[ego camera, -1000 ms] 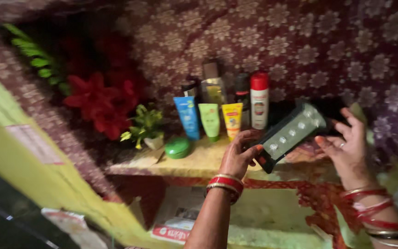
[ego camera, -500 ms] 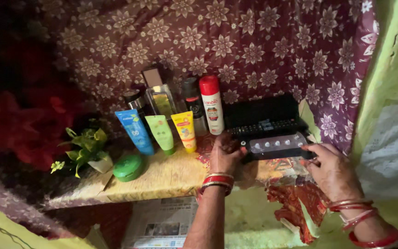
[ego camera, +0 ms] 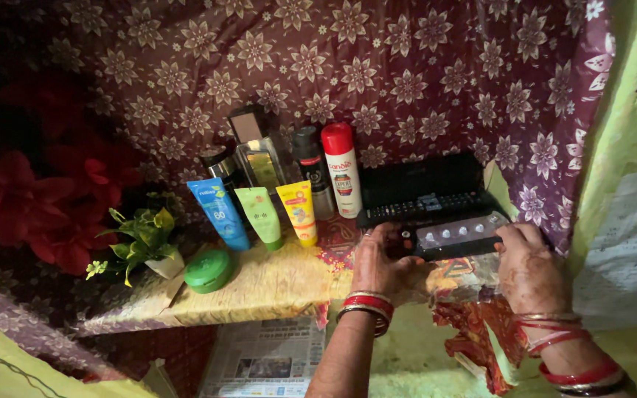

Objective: The person picks up cosmetic bottles, tubes, and small containers from a bed and arranges them on a wall shelf niche, places a plastic box on the shelf, and lays a newspaper inside the niche.

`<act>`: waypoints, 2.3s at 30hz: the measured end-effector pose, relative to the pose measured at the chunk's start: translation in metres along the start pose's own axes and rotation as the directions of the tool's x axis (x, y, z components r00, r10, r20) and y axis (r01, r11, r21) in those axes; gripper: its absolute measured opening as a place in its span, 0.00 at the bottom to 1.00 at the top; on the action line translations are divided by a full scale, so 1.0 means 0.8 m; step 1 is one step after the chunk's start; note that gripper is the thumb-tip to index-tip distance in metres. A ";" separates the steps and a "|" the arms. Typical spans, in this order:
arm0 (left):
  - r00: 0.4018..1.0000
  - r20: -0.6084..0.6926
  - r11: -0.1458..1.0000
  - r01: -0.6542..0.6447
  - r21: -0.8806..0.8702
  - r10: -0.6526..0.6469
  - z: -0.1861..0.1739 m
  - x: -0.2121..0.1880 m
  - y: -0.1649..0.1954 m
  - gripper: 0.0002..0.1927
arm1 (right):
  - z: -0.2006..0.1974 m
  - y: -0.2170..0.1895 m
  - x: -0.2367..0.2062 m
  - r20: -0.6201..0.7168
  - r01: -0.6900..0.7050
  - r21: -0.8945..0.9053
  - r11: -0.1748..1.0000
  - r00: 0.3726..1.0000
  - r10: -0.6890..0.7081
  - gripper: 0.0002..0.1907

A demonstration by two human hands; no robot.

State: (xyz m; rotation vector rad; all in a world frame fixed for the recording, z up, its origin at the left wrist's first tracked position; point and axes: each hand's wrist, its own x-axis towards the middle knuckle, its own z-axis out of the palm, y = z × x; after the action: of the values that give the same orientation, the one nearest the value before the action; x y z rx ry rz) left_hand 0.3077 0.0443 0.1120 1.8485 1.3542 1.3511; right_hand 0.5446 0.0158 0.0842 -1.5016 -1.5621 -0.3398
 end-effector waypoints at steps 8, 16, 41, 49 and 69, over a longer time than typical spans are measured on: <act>0.994 -0.079 0.995 -0.064 0.078 0.071 0.007 0.003 -0.018 0.29 | -0.002 -0.008 0.001 0.012 0.007 -0.041 0.999 1.000 -0.007 0.11; 0.989 -0.091 0.993 -0.118 0.012 0.119 -0.003 -0.004 -0.031 0.24 | -0.008 -0.046 0.003 0.034 0.039 0.021 0.999 0.999 -0.040 0.18; 0.840 -0.533 0.836 0.220 0.503 0.100 -0.319 -0.378 -0.097 0.08 | 0.016 -0.437 -0.171 0.196 0.464 0.655 0.596 0.657 -0.728 0.14; 0.571 -0.796 0.726 0.633 0.269 -0.202 -0.406 -0.644 -0.132 0.06 | -0.001 -0.533 -0.341 0.244 0.495 0.789 0.364 0.292 -0.925 0.14; -0.117 -0.691 0.085 0.964 -0.251 -0.714 -0.293 -1.006 -0.205 0.23 | 0.057 -0.592 -0.598 0.296 0.507 0.847 0.160 -0.199 -0.934 0.22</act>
State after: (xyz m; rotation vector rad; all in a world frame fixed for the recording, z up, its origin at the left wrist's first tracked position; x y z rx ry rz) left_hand 0.0060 -0.6558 -0.2735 -0.0772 2.6288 0.9021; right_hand 0.0246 -0.3639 -0.1169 0.1887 -3.0895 0.2289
